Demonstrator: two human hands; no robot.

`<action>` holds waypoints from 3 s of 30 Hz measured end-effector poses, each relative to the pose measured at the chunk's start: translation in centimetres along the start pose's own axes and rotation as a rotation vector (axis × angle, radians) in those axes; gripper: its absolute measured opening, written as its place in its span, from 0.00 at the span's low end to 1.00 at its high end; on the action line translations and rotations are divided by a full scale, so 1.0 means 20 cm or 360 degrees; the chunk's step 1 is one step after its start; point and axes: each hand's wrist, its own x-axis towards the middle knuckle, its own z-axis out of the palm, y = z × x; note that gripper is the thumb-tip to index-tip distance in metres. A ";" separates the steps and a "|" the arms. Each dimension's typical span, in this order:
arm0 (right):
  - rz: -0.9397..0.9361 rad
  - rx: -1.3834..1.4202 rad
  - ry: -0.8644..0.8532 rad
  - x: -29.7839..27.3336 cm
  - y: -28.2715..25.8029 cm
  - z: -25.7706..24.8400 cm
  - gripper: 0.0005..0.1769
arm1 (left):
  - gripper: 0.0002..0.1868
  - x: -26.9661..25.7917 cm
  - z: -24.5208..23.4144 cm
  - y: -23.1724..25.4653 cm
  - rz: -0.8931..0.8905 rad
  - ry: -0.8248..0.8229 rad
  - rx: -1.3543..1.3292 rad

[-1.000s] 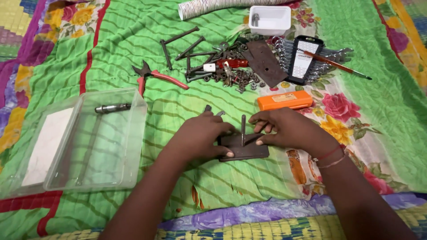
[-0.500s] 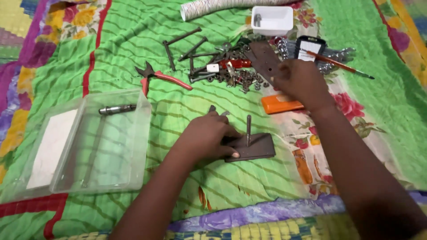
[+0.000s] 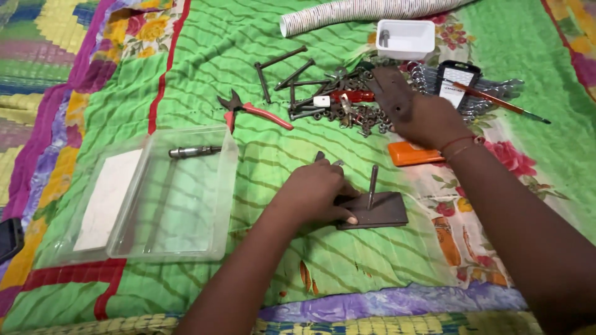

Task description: The person assembles small metal parts on a bed. They pick up a metal plate, insert a bolt, and tighten a nut by hand. They then place the assembled part into a clear plastic container and continue handling other metal pieces.

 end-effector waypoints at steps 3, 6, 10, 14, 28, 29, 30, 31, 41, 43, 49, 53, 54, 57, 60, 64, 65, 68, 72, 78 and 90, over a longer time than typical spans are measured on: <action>0.0056 0.0013 -0.0043 0.00 0.00 0.02 0.23 | 0.26 0.01 0.00 0.00 0.0002 -0.0002 0.0034; 0.0227 0.0187 0.0076 -0.03 -0.01 0.00 0.32 | 0.26 0.00 0.00 0.01 -0.0027 -0.0027 0.0049; 0.0441 0.0608 0.0101 -0.09 -0.01 -0.11 0.43 | 0.27 0.00 0.00 0.00 -0.0042 -0.0042 0.0018; 0.0789 0.1255 -0.0116 -0.29 -0.10 -0.30 0.41 | 0.27 0.01 0.01 0.01 -0.0023 -0.0028 0.0042; -0.0133 0.2135 -0.0108 -0.65 -0.31 -0.38 0.37 | 0.29 0.02 0.00 -0.04 0.0020 -0.0066 -0.0066; -0.0253 0.2192 -0.0138 -0.65 -0.32 -0.36 0.36 | 0.29 0.02 0.00 -0.04 0.0000 -0.0078 -0.0074; -0.0374 0.2246 -0.0169 -0.65 -0.32 -0.35 0.36 | 0.29 0.02 0.00 -0.04 -0.0021 -0.0090 -0.0083; -0.0385 0.2242 -0.0199 -0.65 -0.32 -0.34 0.36 | 0.29 0.01 -0.01 -0.04 -0.0044 -0.0104 -0.0093; -0.0489 0.1846 -0.0286 -0.65 -0.30 -0.37 0.37 | 0.37 0.02 0.00 -0.02 -0.0287 -0.0035 -0.0107; -0.0496 0.1755 -0.0339 -0.63 -0.29 -0.37 0.37 | 0.36 0.02 0.00 -0.03 -0.0119 0.0056 -0.0096; -0.0539 0.1662 -0.0493 -0.60 -0.29 -0.36 0.37 | 0.28 -0.01 -0.03 -0.23 -0.0178 -0.0139 -0.0420; -0.0492 0.1350 -0.0785 -0.60 -0.30 -0.38 0.40 | 0.27 -0.02 -0.01 -0.31 -0.0233 0.0150 -0.0901; -0.0481 0.1226 -0.0871 -0.60 -0.30 -0.39 0.41 | 0.24 -0.01 0.01 -0.29 -0.0257 0.0202 -0.0839; -0.0563 0.1490 -0.0907 -0.62 -0.32 -0.36 0.42 | 0.21 0.00 0.04 -0.21 -0.0267 0.0178 -0.0545; -0.0604 0.1427 -0.0886 -0.61 -0.30 -0.35 0.43 | 0.26 0.01 0.02 -0.12 -0.0248 0.0085 -0.0215; -0.0542 0.1220 -0.0904 -0.61 -0.30 -0.35 0.40 | 0.35 0.00 -0.05 -0.01 -0.0326 -0.0112 -0.0096; -0.0550 0.1199 -0.0895 -0.61 -0.29 -0.35 0.40 | 0.35 -0.01 -0.06 0.02 -0.0293 -0.0091 -0.0085; -0.0590 0.1145 -0.0867 -0.61 -0.29 -0.34 0.41 | 0.38 -0.04 -0.07 0.07 -0.0233 -0.0070 -0.0029; -0.0569 0.1111 -0.0824 -0.62 -0.31 -0.37 0.45 | 0.40 -0.02 -0.05 0.09 -0.0182 -0.0067 0.0060; -0.0459 0.0861 -0.0730 -0.62 -0.35 -0.45 0.47 | 0.40 -0.02 -0.04 0.07 -0.0115 -0.0045 0.0077; -0.0066 0.0945 0.0210 -0.11 0.19 -0.08 0.25 | 0.39 0.00 -0.02 0.05 -0.0107 0.0049 -0.0023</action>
